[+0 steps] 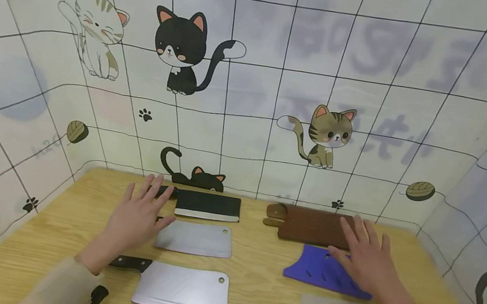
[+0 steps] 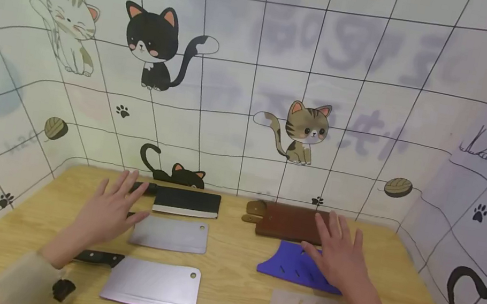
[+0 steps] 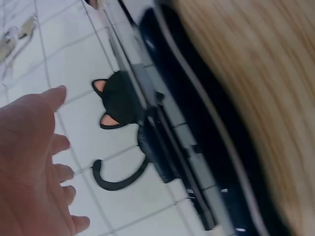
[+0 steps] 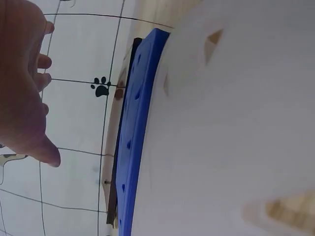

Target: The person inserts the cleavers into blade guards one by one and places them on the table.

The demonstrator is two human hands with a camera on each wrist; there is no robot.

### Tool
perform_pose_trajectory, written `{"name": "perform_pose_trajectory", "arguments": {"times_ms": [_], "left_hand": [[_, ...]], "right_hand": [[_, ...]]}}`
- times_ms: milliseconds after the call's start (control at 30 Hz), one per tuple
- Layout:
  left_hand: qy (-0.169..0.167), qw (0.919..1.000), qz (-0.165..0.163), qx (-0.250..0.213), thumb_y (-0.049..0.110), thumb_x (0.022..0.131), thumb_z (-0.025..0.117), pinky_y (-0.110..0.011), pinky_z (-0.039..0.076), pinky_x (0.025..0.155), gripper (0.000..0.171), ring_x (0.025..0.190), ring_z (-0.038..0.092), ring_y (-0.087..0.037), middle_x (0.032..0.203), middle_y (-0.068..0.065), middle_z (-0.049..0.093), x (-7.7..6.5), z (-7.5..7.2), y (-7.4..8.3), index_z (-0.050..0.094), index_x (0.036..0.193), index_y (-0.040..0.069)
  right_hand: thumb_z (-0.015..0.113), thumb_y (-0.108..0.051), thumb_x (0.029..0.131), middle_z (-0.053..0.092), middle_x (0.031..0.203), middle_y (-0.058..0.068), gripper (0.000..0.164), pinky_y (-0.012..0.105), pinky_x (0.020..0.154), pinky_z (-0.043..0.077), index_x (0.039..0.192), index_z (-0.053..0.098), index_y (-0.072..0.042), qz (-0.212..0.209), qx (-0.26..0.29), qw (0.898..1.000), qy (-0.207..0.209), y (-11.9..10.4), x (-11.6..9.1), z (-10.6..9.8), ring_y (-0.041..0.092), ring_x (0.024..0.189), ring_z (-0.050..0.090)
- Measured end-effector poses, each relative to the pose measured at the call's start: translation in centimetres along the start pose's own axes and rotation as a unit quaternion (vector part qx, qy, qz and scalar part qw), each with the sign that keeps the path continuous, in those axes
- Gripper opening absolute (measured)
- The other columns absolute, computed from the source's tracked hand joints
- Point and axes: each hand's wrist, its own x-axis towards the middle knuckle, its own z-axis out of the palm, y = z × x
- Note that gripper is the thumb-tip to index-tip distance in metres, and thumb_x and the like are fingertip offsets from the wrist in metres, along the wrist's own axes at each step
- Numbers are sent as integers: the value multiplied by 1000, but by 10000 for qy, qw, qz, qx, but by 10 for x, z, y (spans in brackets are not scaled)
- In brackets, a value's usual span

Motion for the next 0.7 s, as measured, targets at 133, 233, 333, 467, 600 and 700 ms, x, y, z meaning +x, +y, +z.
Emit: {"name": "perform_pose_trajectory", "arguments": {"times_ms": [133, 233, 333, 467, 600, 700], "left_hand": [[-113, 9993, -47, -357, 47, 101, 61, -69, 23, 112, 70, 149, 24, -45, 162, -26, 28, 8, 12, -16, 43, 155, 4], [-156, 9973, 19, -723, 44, 102, 61, -71, 25, 110, 70, 148, 25, -47, 161, -28, 28, 15, 18, -28, 44, 154, 1], [-252, 9918, 144, -1245, 43, 103, 60, -70, 23, 112, 72, 148, 23, -49, 161, -30, 26, 21, 23, -38, 39, 155, -1], [-384, 9819, 231, -1839, 43, 103, 59, -66, 22, 114, 74, 147, 22, -51, 160, -31, 28, 27, 28, -50, 35, 157, -2], [-554, 9738, 133, -2201, 43, 103, 61, -64, 27, 113, 75, 144, 29, -52, 157, -31, 33, 35, 32, -59, 35, 157, -1], [-693, 9675, -33, -2434, 44, 102, 61, -65, 29, 111, 76, 141, 33, -53, 155, -31, 36, 42, 36, -64, 34, 158, 0]], "right_hand": [[62, -52, 99, 31, 156, 35, 82, 77, 105, 19, 156, 37, 1, -80, 404, 9992, -1, 6, 8, 3, 55, 142, 26], [67, -52, 96, 33, 155, 35, 85, 75, 105, 22, 155, 38, 2, -182, 729, 9972, -15, 11, 14, 9, 55, 140, 29], [75, -46, 92, 35, 154, 35, 87, 74, 105, 22, 154, 39, 5, -169, 1158, 9931, -76, 17, 21, 15, 55, 139, 29], [81, -41, 87, 36, 154, 33, 91, 74, 104, 21, 153, 39, 5, -34, 1665, 9857, -251, 24, 29, 21, 56, 138, 29], [82, -41, 87, 38, 153, 33, 91, 74, 103, 26, 153, 39, 5, 65, 1953, 9797, -448, 32, 40, 26, 58, 136, 33], [82, -40, 88, 40, 152, 33, 89, 71, 105, 30, 152, 40, 6, 51, 2240, 9726, -617, 37, 50, 30, 57, 136, 36]]}}
